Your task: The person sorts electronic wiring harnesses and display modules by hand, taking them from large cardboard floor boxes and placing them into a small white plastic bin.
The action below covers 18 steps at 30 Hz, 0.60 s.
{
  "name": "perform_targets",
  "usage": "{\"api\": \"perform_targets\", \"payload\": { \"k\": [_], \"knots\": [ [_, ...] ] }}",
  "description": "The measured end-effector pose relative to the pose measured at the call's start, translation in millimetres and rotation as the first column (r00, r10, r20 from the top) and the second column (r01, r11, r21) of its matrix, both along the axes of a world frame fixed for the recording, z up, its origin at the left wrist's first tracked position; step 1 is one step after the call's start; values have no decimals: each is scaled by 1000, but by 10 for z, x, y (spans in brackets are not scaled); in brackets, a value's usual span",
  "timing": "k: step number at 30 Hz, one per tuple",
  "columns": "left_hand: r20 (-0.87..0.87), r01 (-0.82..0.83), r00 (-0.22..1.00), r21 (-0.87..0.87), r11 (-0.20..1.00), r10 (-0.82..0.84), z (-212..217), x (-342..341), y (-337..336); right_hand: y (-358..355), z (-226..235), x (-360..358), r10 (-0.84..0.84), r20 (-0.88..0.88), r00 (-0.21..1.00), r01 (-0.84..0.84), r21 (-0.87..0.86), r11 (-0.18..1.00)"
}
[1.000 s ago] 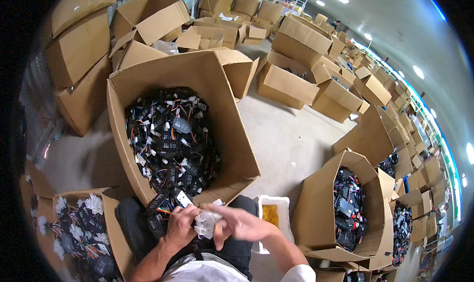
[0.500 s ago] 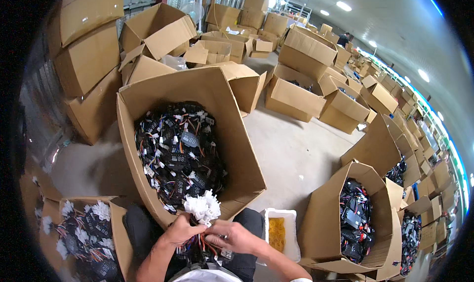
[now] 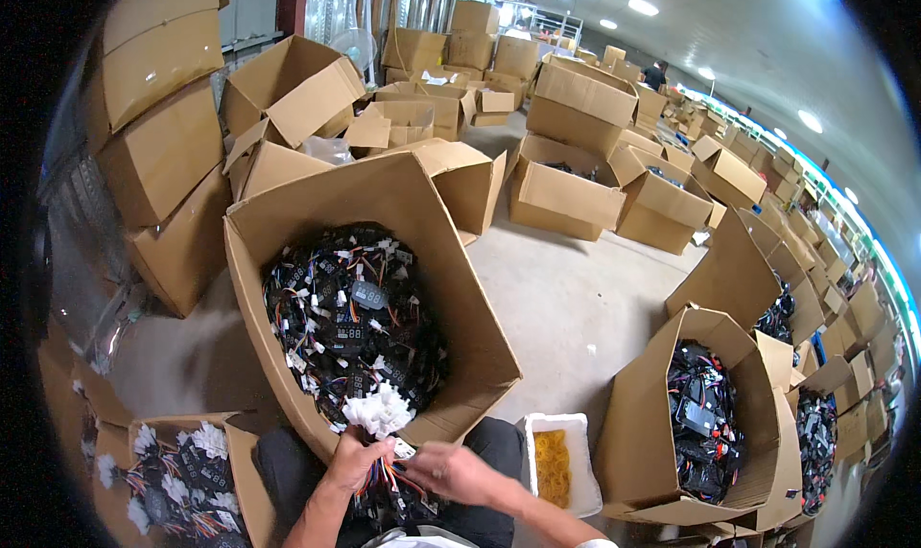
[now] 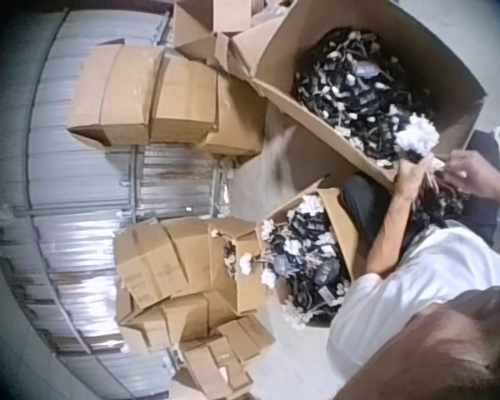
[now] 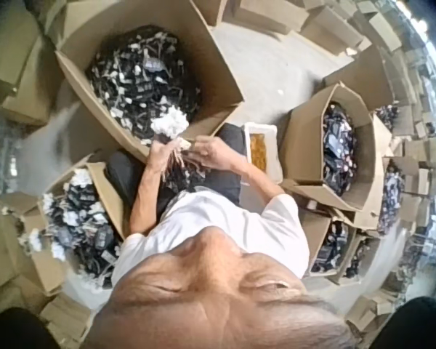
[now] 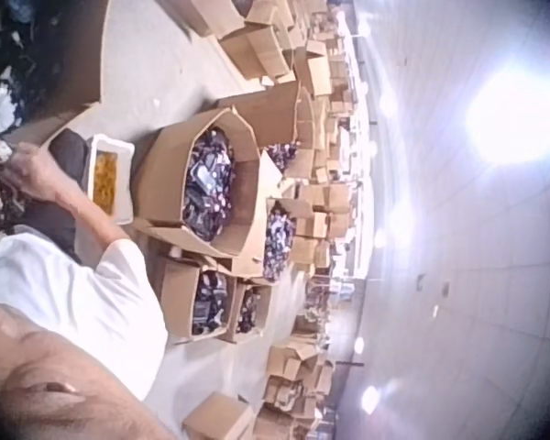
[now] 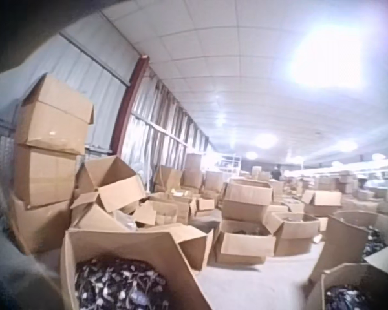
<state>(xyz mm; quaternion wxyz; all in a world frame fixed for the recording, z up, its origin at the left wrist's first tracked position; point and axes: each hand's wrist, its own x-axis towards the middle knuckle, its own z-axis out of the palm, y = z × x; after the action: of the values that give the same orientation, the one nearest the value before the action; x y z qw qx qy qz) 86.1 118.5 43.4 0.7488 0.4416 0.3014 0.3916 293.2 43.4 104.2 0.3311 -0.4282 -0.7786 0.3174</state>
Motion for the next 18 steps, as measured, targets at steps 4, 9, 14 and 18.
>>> {"api": "perform_targets", "payload": {
  "k": [4, 9, 14, 18],
  "knots": [
    [-175, -149, 963, 295, 944, 206, -2, 5, 38, 87, 304, -420, 182, -37, 983, -171, 209, 963],
    [7, -123, 992, -31, 992, 123, 260, 127, 72, 177, 414, -493, 64, -67, 996, -53, 163, 985],
    [192, -145, 962, -234, 961, 192, 98, -315, 50, 457, 275, 39, -22, -38, 999, 10, -301, 953],
    [259, -11, 965, -95, 995, 35, 164, 6, -2, 108, -105, 993, -291, -766, 572, -148, -446, 883]
  ]
}}
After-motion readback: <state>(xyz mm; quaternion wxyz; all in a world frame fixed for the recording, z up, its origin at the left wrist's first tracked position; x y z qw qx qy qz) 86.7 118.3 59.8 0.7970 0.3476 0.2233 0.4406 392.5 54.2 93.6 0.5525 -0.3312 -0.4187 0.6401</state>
